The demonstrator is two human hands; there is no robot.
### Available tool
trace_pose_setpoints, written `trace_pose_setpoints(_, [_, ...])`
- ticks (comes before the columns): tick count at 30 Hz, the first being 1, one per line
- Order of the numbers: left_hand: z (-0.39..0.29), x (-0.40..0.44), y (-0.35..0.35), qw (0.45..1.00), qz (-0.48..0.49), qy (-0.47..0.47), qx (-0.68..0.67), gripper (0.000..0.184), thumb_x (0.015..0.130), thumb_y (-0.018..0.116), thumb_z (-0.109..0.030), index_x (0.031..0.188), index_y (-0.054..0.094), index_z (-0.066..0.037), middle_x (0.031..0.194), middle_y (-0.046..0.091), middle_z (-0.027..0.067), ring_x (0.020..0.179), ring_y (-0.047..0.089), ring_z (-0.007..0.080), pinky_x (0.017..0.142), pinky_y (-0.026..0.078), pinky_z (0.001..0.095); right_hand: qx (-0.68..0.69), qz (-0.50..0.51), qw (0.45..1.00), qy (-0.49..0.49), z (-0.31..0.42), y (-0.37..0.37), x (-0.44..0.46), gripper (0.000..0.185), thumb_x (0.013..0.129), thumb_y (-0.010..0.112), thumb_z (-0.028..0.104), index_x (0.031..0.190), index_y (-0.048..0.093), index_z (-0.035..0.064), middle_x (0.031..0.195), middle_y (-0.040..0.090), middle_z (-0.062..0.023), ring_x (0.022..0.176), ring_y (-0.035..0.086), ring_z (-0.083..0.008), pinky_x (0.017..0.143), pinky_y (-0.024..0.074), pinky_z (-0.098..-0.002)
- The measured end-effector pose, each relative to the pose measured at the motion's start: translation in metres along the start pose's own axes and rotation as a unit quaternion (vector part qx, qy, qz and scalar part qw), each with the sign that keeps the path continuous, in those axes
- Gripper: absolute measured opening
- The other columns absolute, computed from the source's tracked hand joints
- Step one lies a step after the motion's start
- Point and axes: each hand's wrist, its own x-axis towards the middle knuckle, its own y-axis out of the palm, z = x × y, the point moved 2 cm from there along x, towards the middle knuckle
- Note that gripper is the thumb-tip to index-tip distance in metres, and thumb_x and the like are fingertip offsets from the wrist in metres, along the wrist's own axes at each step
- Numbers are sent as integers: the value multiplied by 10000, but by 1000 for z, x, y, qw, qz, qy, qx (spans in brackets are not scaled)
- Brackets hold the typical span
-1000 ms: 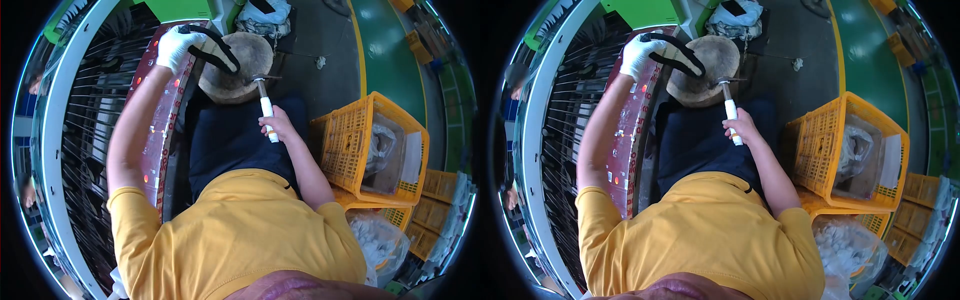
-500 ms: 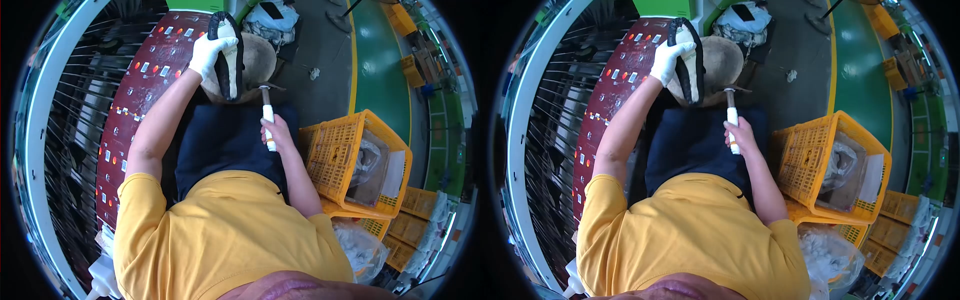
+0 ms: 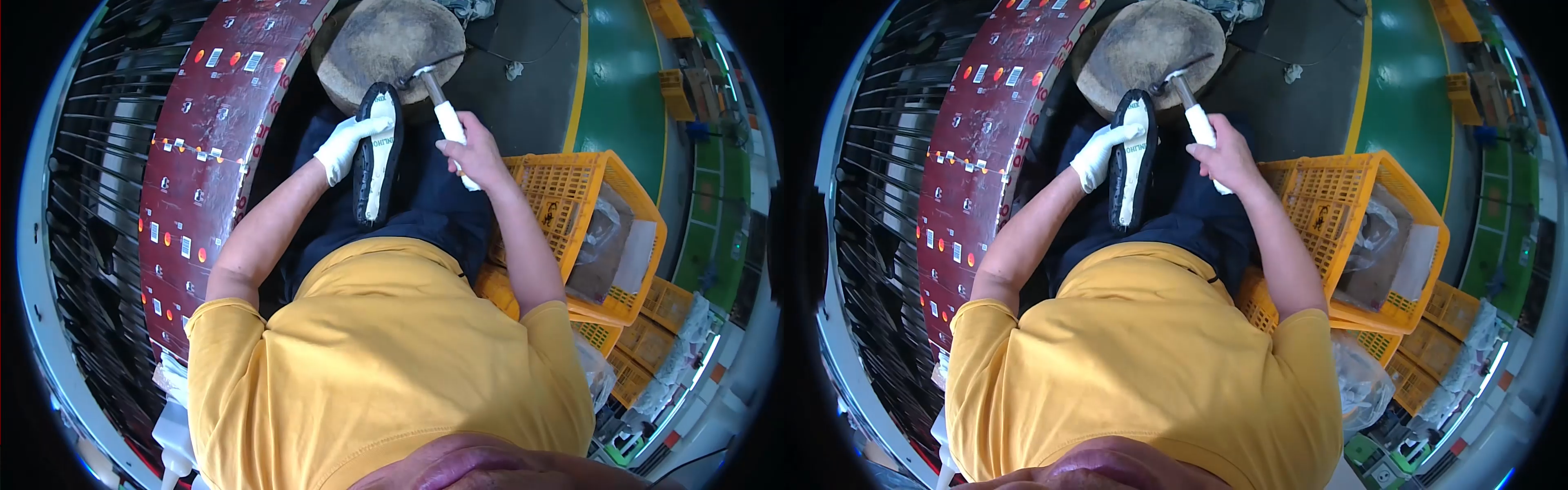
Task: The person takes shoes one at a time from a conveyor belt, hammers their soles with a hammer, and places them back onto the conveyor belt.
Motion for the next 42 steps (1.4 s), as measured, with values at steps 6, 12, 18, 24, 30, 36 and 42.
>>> trace_pose_setpoints(6, [10, -9, 3, 999, -31, 26, -4, 490, 875, 821, -317, 1237, 651, -34, 1036, 736, 113, 887, 722, 230, 826, 591, 383, 23, -116, 967, -226, 102, -37, 4, 573, 957, 752, 92, 1466, 495, 36, 908, 678, -52, 613, 616, -102, 558, 533, -263])
trace_pose_setpoints(12, [8, -6, 3, 998, -51, 19, -23, 434, 873, 819, -261, 1206, 677, -21, 1019, 746, 116, 853, 725, 231, 797, 592, 381, 20, -212, 957, -199, 63, -5, 14, 502, 952, 754, 141, 1350, 469, 28, 863, 696, -124, 686, 714, -229, 616, 571, -355])
trace_pose_setpoints(18, [9, -7, 2, 998, -58, 19, -33, 427, 857, 830, -241, 1190, 695, -12, 1011, 756, 123, 840, 730, 233, 787, 591, 377, -107, -71, 989, -73, 80, -21, -18, 444, 929, 758, 100, 1309, 551, 0, 889, 715, -137, 704, 722, -223, 649, 579, -362])
trace_pose_setpoints(24, [9, -7, 4, 997, -68, 22, -18, 430, 840, 834, -245, 1178, 701, -15, 982, 758, 131, 819, 730, 243, 770, 591, 378, -132, -167, 960, -180, 25, 12, -2, 451, 933, 769, 154, 1227, 472, -14, 900, 703, -231, 794, 743, -359, 695, 585, -431])
trace_pose_setpoints(30, [7, -8, 4, 998, -58, 0, -32, 424, 851, 826, -276, 1172, 702, -28, 951, 755, 133, 757, 721, 250, 721, 594, 390, -6, -82, 984, -157, 100, 1, -16, 512, 942, 769, 115, 1380, 528, 1, 925, 693, -127, 706, 684, -160, 616, 556, -321])
trace_pose_setpoints(36, [12, -3, 3, 997, -63, -4, -39, 425, 852, 826, -291, 1171, 708, -36, 964, 760, 130, 767, 720, 249, 730, 593, 395, -361, -91, 895, -245, 9, 17, 15, 438, 927, 759, 82, 1277, 503, 22, 853, 650, -78, 586, 619, -122, 505, 505, -296])
trace_pose_setpoints(42, [8, -6, 6, 997, -54, -13, -55, 435, 852, 823, -294, 1180, 696, -38, 959, 753, 137, 777, 724, 266, 734, 596, 404, -76, -183, 951, -237, 90, -2, -19, 389, 974, 743, 134, 1268, 535, -12, 802, 664, -82, 581, 638, -133, 542, 531, -308])
